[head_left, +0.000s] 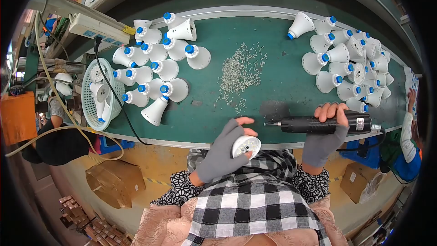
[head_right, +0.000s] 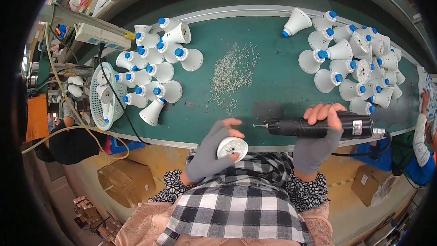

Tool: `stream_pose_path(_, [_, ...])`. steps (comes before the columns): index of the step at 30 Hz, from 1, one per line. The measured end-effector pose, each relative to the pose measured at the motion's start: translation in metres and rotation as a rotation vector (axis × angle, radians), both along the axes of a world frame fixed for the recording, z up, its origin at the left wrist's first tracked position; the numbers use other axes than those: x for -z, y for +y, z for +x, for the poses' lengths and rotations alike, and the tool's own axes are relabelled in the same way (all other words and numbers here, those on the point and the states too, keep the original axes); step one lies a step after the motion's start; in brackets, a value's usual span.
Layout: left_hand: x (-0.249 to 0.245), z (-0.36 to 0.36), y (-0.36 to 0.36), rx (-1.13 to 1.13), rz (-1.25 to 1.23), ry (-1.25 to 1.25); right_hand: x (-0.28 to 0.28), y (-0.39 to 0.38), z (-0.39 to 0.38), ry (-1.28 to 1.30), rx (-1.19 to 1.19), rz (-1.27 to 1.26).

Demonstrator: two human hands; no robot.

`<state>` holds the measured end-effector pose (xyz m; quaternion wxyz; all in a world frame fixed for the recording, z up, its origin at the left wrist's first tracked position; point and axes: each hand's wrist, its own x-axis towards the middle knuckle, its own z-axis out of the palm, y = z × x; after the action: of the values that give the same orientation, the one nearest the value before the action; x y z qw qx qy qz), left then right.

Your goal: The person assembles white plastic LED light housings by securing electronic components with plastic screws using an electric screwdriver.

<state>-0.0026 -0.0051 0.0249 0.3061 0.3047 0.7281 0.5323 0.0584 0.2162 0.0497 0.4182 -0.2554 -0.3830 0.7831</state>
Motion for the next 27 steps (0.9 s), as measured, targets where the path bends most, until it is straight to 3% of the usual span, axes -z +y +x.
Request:
stream_pose_path(6, [-0.006, 0.002, 0.011, 0.133, -0.012, 0.144, 0.000, 0.013, 0.007, 0.060, -0.045, -0.156])
stream_pose_path(27, [0.000, 0.007, 0.016, 0.079, -0.060, 0.367, -0.011, -0.004, 0.006, 0.143, -0.087, -0.049])
